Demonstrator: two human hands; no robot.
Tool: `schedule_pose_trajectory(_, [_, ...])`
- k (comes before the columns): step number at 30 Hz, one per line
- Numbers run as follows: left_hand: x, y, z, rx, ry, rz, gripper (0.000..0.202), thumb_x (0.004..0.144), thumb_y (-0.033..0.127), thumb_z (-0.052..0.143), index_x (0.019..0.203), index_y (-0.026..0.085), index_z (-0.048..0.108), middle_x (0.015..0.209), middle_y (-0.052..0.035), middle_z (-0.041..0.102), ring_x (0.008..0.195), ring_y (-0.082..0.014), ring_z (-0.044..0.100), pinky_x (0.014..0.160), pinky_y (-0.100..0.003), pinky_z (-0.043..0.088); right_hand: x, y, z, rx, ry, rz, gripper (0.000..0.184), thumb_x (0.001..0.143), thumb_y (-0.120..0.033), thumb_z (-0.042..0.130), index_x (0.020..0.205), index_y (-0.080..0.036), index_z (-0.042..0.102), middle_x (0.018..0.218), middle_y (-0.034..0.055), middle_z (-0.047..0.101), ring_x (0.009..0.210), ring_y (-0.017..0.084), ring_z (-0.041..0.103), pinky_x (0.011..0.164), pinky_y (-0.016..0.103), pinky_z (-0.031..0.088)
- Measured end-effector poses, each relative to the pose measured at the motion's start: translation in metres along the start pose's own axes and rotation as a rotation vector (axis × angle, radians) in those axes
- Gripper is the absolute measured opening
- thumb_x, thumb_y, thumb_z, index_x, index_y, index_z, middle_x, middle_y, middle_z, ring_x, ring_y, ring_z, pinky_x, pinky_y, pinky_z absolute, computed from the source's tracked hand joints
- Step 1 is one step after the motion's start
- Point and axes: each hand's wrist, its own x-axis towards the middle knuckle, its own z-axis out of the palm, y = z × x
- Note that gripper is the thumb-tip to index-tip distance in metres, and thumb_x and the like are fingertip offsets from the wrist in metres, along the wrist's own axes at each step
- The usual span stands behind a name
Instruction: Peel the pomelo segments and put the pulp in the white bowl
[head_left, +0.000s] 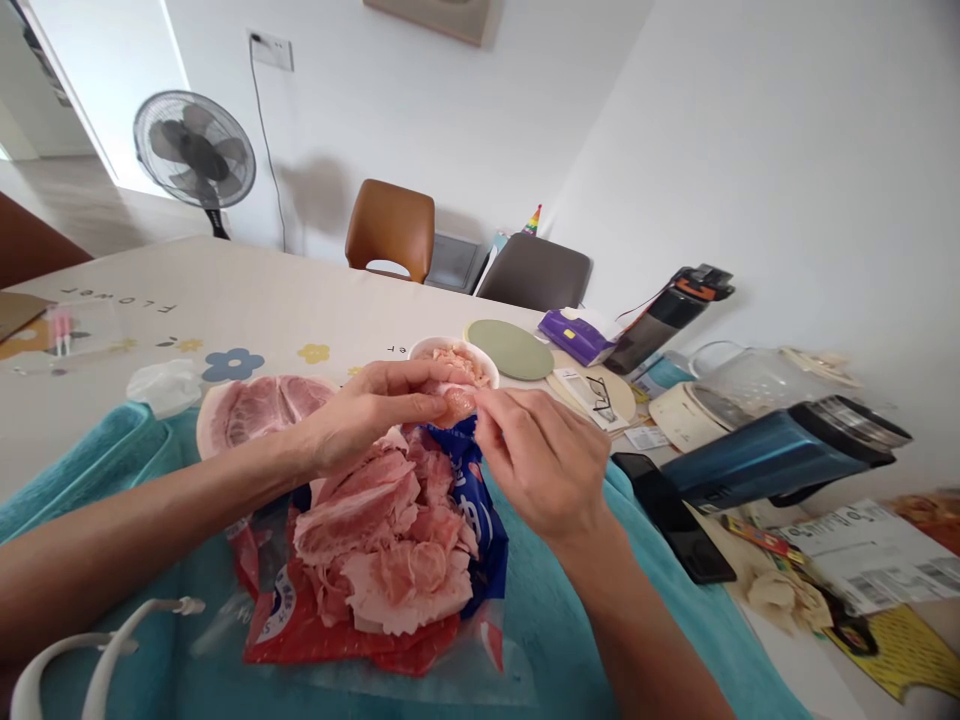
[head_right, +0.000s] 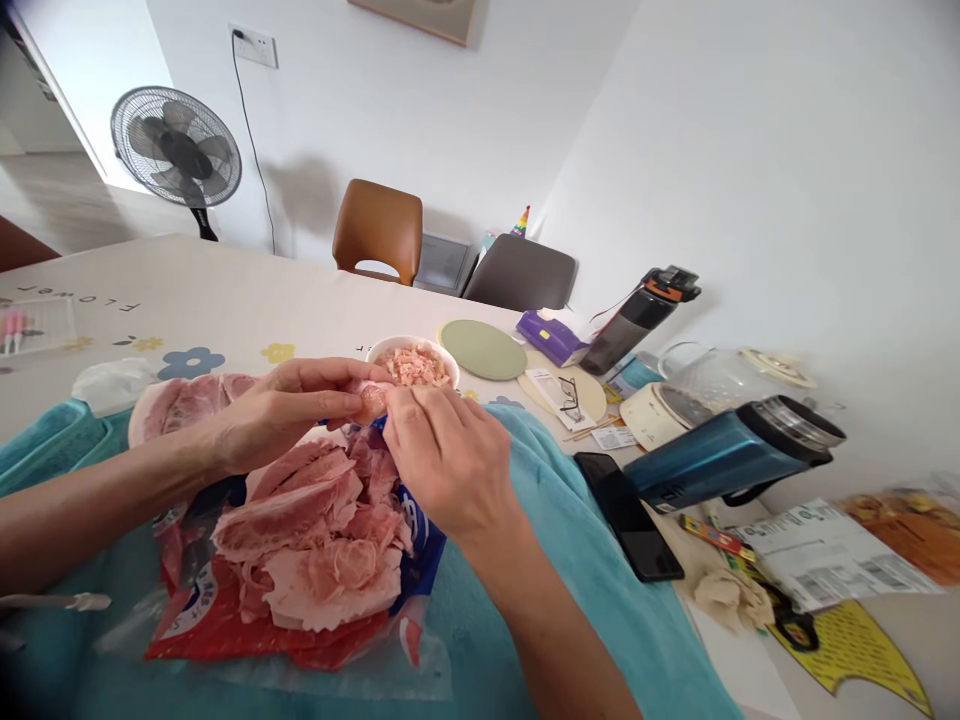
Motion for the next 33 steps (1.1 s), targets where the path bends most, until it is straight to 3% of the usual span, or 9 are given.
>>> schedule_pose_trajectory(2, [0.000,-0.002,-0.002,-0.010,-0.021,-0.047,0.026,0.076,0.027,0.070,0.101,0.022,0.075,0.084,-0.0023,0.070,0.081,-0.0164,0.060,0.078,-0.030,0.045,0.001,-0.001,-0.002,-0.033,-0.007,-0.020,0.012,0.082,-0.005,0.057,0.082,-0.017,0.061,0.066,0.0010,0.067,0.058,0.012,0.059,0.058,0.026,0.046])
schedule_pose_trajectory(5, [-0.001,-0.004,-0.005,-0.030,-0.053,-0.101,0.026,0.074,0.021,0.070,0.099,0.021,0.075,0.081,-0.0009,0.070,0.079,-0.0151,0.060,0.077,-0.029,0.045,0.002,-0.003,-0.004,0.071,-0.060,0.063,0.015,0.082,-0.005,0.053,0.076,-0.019,0.056,0.063,-0.0011,0.062,0.055,0.011,0.056,0.054,0.025,0.043])
schedule_pose_trajectory(10, [-0.001,-0.002,-0.003,-0.079,-0.087,-0.049,0.021,0.074,0.021,0.070,0.095,0.021,0.074,0.079,-0.0013,0.069,0.076,-0.0148,0.060,0.073,-0.028,0.046,0.003,-0.005,-0.005,0.316,-0.118,0.350,0.014,0.085,-0.011,0.049,0.078,-0.022,0.053,0.069,-0.0031,0.064,0.060,0.010,0.059,0.057,0.023,0.045])
schedule_pose_trajectory(17, [0.000,0.000,0.000,-0.179,-0.113,-0.018,0.024,0.078,0.021,0.069,0.102,0.021,0.072,0.081,-0.0022,0.065,0.075,-0.0139,0.059,0.069,-0.027,0.046,0.002,-0.006,-0.004,0.553,-0.077,0.709,0.011,0.088,-0.020,0.052,0.079,-0.021,0.058,0.067,-0.0042,0.063,0.055,0.010,0.058,0.054,0.023,0.046])
schedule_pose_trajectory(22, [0.004,-0.001,0.000,-0.326,-0.096,-0.056,0.016,0.081,0.021,0.067,0.097,0.018,0.070,0.082,-0.0030,0.064,0.072,-0.0128,0.059,0.063,-0.024,0.049,0.002,-0.007,-0.001,0.579,-0.113,0.742,0.018,0.091,-0.028,0.052,0.077,-0.020,0.060,0.061,-0.0038,0.061,0.054,0.010,0.057,0.055,0.023,0.046])
schedule_pose_trajectory(28, [0.004,0.000,0.001,-0.383,-0.048,-0.115,0.012,0.084,0.024,0.064,0.095,0.019,0.066,0.079,-0.0014,0.063,0.070,-0.0113,0.060,0.061,-0.022,0.050,0.004,-0.013,0.003,0.660,-0.165,0.776,0.003,0.084,-0.022,0.060,0.082,-0.021,0.062,0.075,-0.0016,0.069,0.062,0.011,0.062,0.057,0.022,0.049])
schedule_pose_trajectory(33, [0.003,-0.003,0.001,-0.405,-0.007,-0.096,0.011,0.082,0.027,0.068,0.090,0.018,0.066,0.078,0.0010,0.060,0.068,-0.0085,0.057,0.058,-0.019,0.046,0.003,-0.015,0.006,0.776,-0.226,0.948,0.011,0.083,-0.028,0.062,0.077,-0.019,0.063,0.067,-0.0021,0.065,0.054,0.010,0.057,0.050,0.021,0.047])
